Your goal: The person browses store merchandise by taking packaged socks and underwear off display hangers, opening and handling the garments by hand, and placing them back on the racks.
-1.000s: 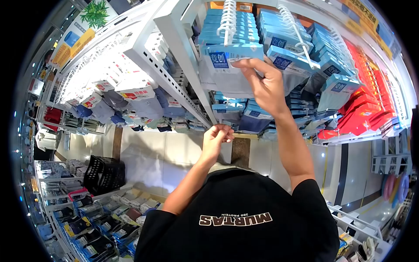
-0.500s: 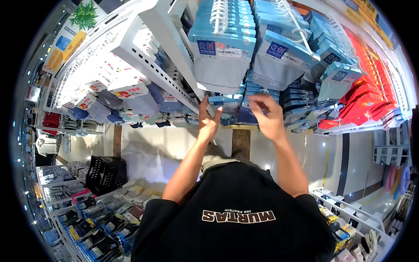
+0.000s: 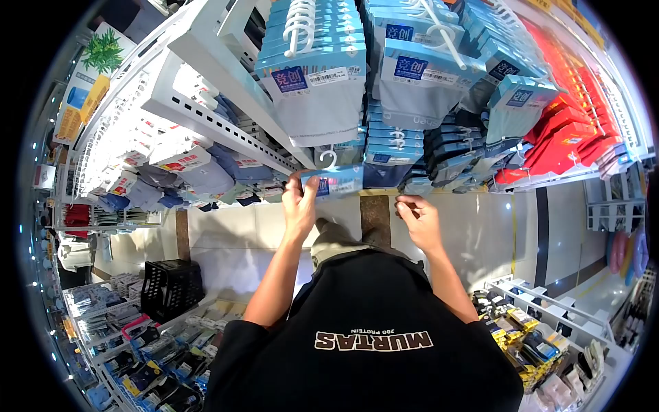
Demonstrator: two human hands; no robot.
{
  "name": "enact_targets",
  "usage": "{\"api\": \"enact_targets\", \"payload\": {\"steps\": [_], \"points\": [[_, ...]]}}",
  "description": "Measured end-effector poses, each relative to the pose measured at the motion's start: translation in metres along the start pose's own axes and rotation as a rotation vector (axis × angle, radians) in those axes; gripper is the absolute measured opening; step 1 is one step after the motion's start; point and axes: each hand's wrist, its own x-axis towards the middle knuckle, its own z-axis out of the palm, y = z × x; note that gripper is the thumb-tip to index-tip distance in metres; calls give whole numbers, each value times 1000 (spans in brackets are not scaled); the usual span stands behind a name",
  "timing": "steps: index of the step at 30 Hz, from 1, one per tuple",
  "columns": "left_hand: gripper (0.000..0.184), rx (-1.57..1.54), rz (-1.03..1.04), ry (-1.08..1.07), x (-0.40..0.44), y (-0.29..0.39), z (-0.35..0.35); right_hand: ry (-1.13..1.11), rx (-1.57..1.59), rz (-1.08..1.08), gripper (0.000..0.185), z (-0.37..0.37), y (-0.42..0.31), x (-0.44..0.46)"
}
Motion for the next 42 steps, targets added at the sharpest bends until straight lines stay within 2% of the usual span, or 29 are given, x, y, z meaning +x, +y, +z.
{"api": "enact_targets", "payload": {"steps": [1,2,4,6,9,12,14,17,19,21,23,25,26,29,30,31,33,34,37,38,39,41,42], "points": [[25,-27,3,-8,-6,5,2,-26,8,17,28,1,1,1],[24,-142,-8,-33,-12,3,7,-68,67,-43,33,4,1,3],[24,-155,-60,-55,-24,-7,10,-153,189,-158,45,14,-12,9],[27,-304,-99,-57,-33,-15,31,-204,255,-156,55,31,-36,9],[31,-473,-372,-40,-49,-11,51,-150,168,-182,65,44,-58,6],[29,-568,-497,-145,-50,-7,48,0,140,-232,62,36,-42,18],[27,-605,-548,-298,-53,-14,35,103,191,-234,59,31,-23,26],[23,-569,-607,-468,-57,-20,20,167,646,-22,58,31,-39,21],[22,-447,-635,-526,-61,-12,26,170,678,19,56,28,-42,17],[17,-394,-641,-486,-63,-14,35,169,655,12,56,26,-37,15],[16,-324,-608,-483,-62,-32,39,198,499,-52,47,25,-25,12],[14,-410,-576,-438,-62,-22,49,208,327,-123,40,23,-19,6],[15,-414,-550,-427,-60,-19,51,198,227,-109,26,20,-18,3],[9,-411,-460,-335,-57,-25,58,55,103,-129,20,12,-15,-10],[13,-430,-466,-264,-57,-7,69,15,140,-50,24,9,-16,-14],[18,-449,-471,-193,-56,2,75,-30,112,-89,29,7,-21,-18],[23,-432,-459,-191,-55,-7,71,-120,54,-168,40,4,-32,-25],[24,-427,-467,-177,-55,-11,72,-133,-23,-206,55,4,-31,-25],[24,-402,-419,-188,-56,-10,77,-85,-196,-364,60,11,-48,-30],[24,-400,-391,-205,-56,-7,79,-67,-299,-404,54,10,-53,-29],[24,-397,-363,-222,-56,-1,80,-55,-239,-341,50,9,-52,-28],[23,-430,-443,-286,-59,8,77,-32,-118,-215,43,8,-45,-26],[22,-411,-446,-294,-60,5,75,14,68,-191,27,14,-39,-26]]}}
